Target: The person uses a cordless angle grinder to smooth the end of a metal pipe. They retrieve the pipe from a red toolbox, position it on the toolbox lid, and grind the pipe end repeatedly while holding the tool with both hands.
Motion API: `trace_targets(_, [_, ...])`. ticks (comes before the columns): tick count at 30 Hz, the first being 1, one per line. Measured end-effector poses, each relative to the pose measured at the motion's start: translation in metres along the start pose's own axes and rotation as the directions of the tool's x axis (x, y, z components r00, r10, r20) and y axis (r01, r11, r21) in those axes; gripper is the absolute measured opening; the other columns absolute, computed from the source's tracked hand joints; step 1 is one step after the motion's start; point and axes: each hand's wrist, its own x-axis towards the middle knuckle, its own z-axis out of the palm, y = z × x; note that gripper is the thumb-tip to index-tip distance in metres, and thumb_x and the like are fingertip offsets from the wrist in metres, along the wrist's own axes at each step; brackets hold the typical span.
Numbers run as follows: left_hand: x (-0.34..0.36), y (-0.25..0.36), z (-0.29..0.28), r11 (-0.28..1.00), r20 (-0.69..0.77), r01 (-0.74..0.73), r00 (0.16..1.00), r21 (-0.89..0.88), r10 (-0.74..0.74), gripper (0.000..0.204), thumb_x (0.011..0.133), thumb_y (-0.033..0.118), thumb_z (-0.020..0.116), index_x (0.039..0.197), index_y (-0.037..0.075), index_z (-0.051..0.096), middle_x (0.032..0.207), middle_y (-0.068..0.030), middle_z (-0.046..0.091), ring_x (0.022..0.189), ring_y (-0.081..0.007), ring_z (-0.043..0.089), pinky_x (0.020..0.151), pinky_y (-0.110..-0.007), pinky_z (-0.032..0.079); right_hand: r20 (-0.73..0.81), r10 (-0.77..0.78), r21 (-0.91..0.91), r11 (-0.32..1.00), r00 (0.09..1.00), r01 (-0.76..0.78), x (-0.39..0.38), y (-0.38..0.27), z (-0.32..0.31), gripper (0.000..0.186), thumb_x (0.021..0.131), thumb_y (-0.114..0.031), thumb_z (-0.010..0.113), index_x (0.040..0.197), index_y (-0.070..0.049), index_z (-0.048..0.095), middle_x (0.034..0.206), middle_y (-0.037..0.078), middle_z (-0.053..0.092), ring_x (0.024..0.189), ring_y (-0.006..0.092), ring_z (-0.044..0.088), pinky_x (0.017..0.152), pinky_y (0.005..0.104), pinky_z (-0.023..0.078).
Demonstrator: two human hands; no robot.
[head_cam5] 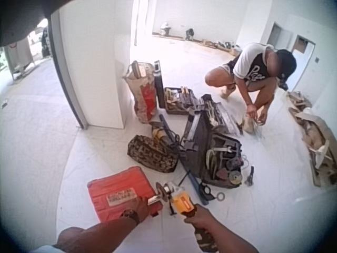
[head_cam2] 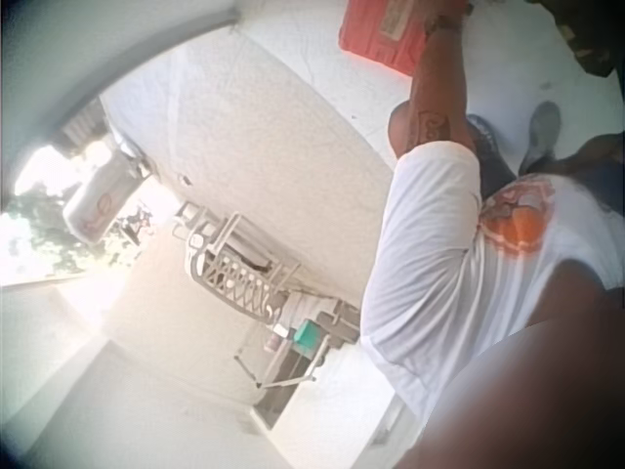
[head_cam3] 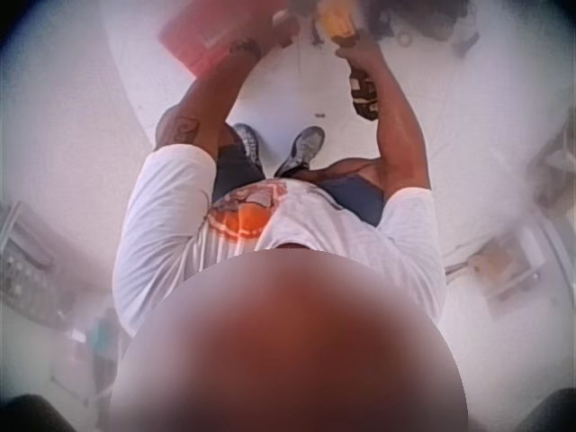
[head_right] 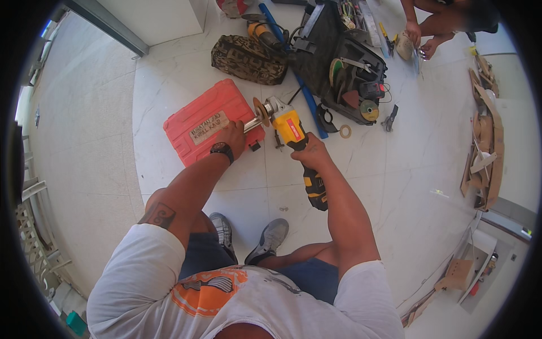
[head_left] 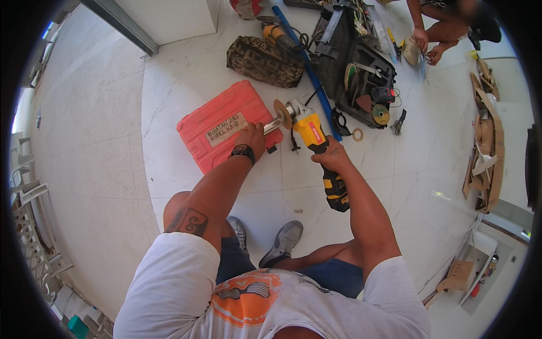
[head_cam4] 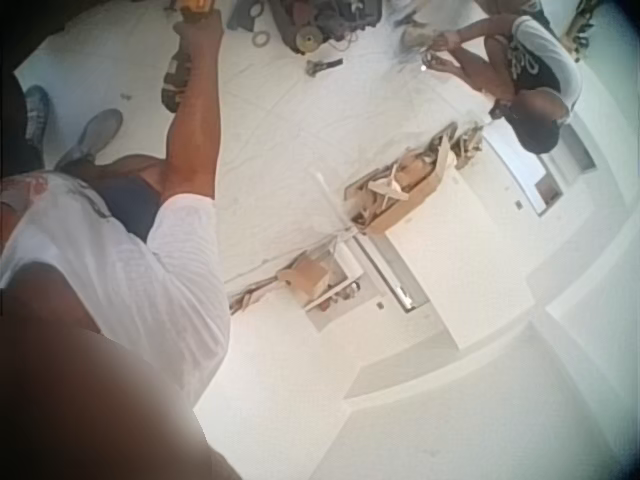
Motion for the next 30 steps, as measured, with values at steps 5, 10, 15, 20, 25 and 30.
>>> trace_targets(5, [-0.002,0.003,-0.007,1.0,-0.009,0.008,1.0,-0.015,-0.008,0.033,0.101,0.025,0.061,0.119,-0.001,0.051,0.115,-0.0255,0.061,0.102,-0.0415,0.07,0.086,-0.048,0.059,0.037,0.015,-0.017,1.0,0.999,-0.015,0.002,0.003,0.001,0.074,0.066,-0.031,0.085,0.127,0.002,0.058,0.107,0.019,0.072,0.1,0.0317,0.071,0.091,0.0375,0.055])
trace_targets(10, [-0.003,0.004,-0.011,0.999,0.008,0.026,1.0,-0.044,-0.026,0.031,0.101,0.025,0.06,0.118,0.0,0.051,0.116,-0.0261,0.061,0.104,-0.0422,0.069,0.087,-0.048,0.059,0.029,0.014,-0.015,1.0,0.999,-0.013,0.0,0.005,0.002,0.074,0.066,-0.031,0.084,0.127,0.002,0.057,0.108,0.02,0.072,0.1,0.0329,0.071,0.09,0.0379,0.055])
trace_targets(15, [-0.002,0.003,-0.011,0.999,0.002,0.018,1.0,-0.042,-0.018,0.031,0.101,0.025,0.06,0.117,0.0,0.051,0.116,-0.0259,0.062,0.104,-0.0418,0.07,0.087,-0.048,0.059,0.022,0.028,-0.027,0.999,0.999,-0.028,-0.003,0.001,0.0,0.078,0.066,-0.032,0.085,0.13,0.003,0.056,0.111,0.022,0.072,0.102,0.034,0.071,0.092,0.0388,0.055])
trace_targets(20, [-0.003,0.004,-0.012,1.0,0.012,0.024,1.0,-0.017,-0.024,0.032,0.101,0.026,0.06,0.118,0.0,0.051,0.116,-0.0258,0.062,0.104,-0.0412,0.07,0.087,-0.048,0.059,0.006,0.032,-0.039,0.999,0.999,-0.032,-0.008,-0.003,0.0,0.07,0.067,-0.029,0.083,0.124,0.002,0.057,0.108,0.022,0.073,0.1,0.0341,0.072,0.09,0.0395,0.056])
trace_targets(25, [-0.001,0.002,-0.006,1.0,0.003,0.008,1.0,-0.003,-0.008,0.032,0.101,0.024,0.06,0.118,-0.001,0.052,0.116,-0.0247,0.061,0.104,-0.0395,0.07,0.087,-0.046,0.059,-0.006,0.025,-0.044,0.999,1.0,-0.025,-0.008,-0.003,0.0,0.064,0.068,-0.027,0.081,0.12,0.002,0.058,0.105,0.021,0.073,0.098,0.034,0.073,0.089,0.0398,0.057])
trace_targets(30, [0.002,-0.002,0.001,0.999,-0.013,-0.035,0.999,0.04,0.035,0.032,0.1,0.023,0.06,0.118,-0.002,0.054,0.115,-0.0242,0.061,0.102,-0.0386,0.07,0.087,-0.045,0.06,-0.004,0.024,-0.035,0.999,1.0,-0.024,-0.007,-0.002,0.0,0.064,0.068,-0.027,0.081,0.12,0.002,0.058,0.105,0.021,0.073,0.098,0.0339,0.073,0.088,0.0397,0.057])
